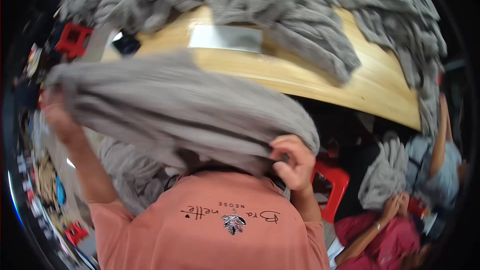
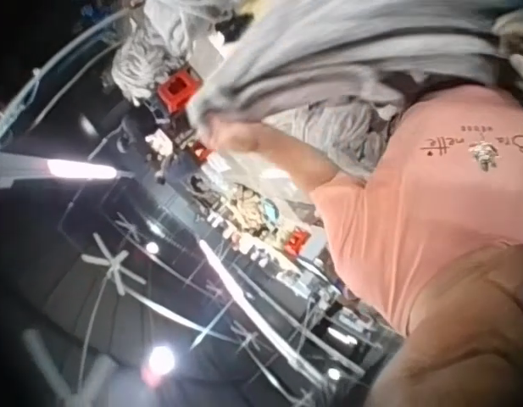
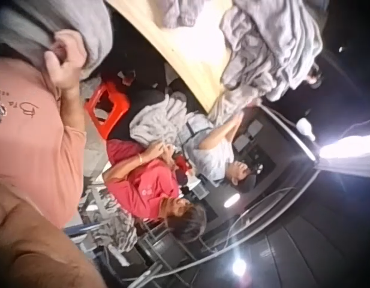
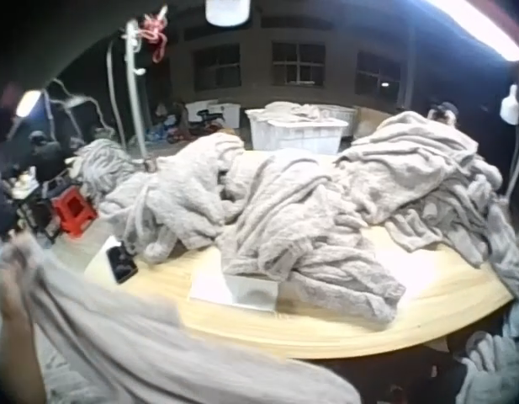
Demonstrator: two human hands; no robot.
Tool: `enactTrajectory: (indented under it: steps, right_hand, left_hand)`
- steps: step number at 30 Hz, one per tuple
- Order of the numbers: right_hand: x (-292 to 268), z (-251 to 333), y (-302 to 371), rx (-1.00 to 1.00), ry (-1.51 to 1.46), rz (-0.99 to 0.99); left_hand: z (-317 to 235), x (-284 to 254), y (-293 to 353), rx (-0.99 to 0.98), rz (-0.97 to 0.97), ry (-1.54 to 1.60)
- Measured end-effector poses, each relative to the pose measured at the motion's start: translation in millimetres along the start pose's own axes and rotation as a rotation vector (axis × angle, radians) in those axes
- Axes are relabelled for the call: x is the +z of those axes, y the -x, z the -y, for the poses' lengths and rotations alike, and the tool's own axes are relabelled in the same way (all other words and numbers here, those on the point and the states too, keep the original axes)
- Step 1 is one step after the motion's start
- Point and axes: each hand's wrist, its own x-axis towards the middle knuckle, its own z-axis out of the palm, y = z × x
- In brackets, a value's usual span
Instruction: Inspecting and cleaning loose threads from grey knitted sweaters.
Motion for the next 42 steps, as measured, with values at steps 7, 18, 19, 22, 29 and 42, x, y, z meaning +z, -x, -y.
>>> enactTrajectory:
  steps: [7,18,19,22,29,42]
  right_hand:
    - [8,-55,-27,0.092,0.355,0.035]
    - [51,-80,-35,-0.006,0.651,0.401]
    - [48,-79,-32,-0.015,0.69,0.371]
    - [37,-79,-24,-0.027,0.859,0.292]
    - [17,-84,2,0.172,1.254,0.495]
    - [-17,-18,-14,0.077,0.546,-0.683]
  left_hand:
    - [-33,-324,36,0.0,-1.187,-0.472]
    - [-101,-420,159,0.223,-1.39,-1.15]
    - [-84,-417,164,0.216,-1.308,-1.192]
    - [-19,-398,163,-0.23,-0.72,-1.742]
    - [85,-146,205,-0.61,0.371,-0.549]
    - [2,102,198,0.208,1.504,0.129]
